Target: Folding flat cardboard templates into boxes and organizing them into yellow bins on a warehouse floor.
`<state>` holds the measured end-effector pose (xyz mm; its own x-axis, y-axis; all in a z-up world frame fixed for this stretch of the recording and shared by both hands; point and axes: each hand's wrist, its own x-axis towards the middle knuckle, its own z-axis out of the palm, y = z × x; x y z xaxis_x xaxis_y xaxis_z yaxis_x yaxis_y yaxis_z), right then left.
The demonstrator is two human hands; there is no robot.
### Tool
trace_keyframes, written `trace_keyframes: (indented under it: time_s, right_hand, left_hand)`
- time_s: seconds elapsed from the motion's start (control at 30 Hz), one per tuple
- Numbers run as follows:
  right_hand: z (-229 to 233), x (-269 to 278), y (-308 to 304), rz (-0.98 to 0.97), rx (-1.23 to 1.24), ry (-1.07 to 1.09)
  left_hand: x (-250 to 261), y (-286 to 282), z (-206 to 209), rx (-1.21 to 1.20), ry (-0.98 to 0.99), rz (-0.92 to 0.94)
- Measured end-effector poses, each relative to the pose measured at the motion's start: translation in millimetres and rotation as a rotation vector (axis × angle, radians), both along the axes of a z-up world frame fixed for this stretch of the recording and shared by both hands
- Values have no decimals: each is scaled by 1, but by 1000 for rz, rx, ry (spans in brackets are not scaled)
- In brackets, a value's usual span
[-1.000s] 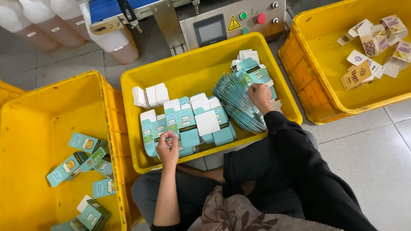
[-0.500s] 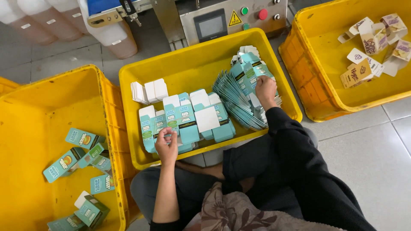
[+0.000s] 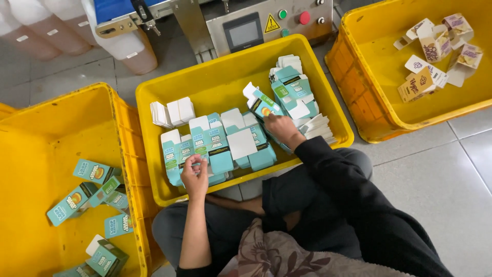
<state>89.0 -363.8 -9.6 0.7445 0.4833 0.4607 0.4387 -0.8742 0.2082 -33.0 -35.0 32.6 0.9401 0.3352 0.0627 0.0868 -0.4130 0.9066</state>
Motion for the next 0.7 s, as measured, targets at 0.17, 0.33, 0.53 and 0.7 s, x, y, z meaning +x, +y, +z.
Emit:
trace_keyframes:
  time_s: [0.17,0.33,0.53,0.7]
  right_hand:
    - [61,2,-20,-190,643,-57]
    - [59,-27,-7,-140,1533,307]
    - [82,-93,50,52,1197,170]
    - [118,-134,70,278,1252,307]
  left_hand:
    - [-3,-12,14,-70,27,-19]
    - [3,-60,50,-150,0,-198]
    - [22,-110,88,-298,158,-375]
    - [22,-116,64,-556,-49,-393]
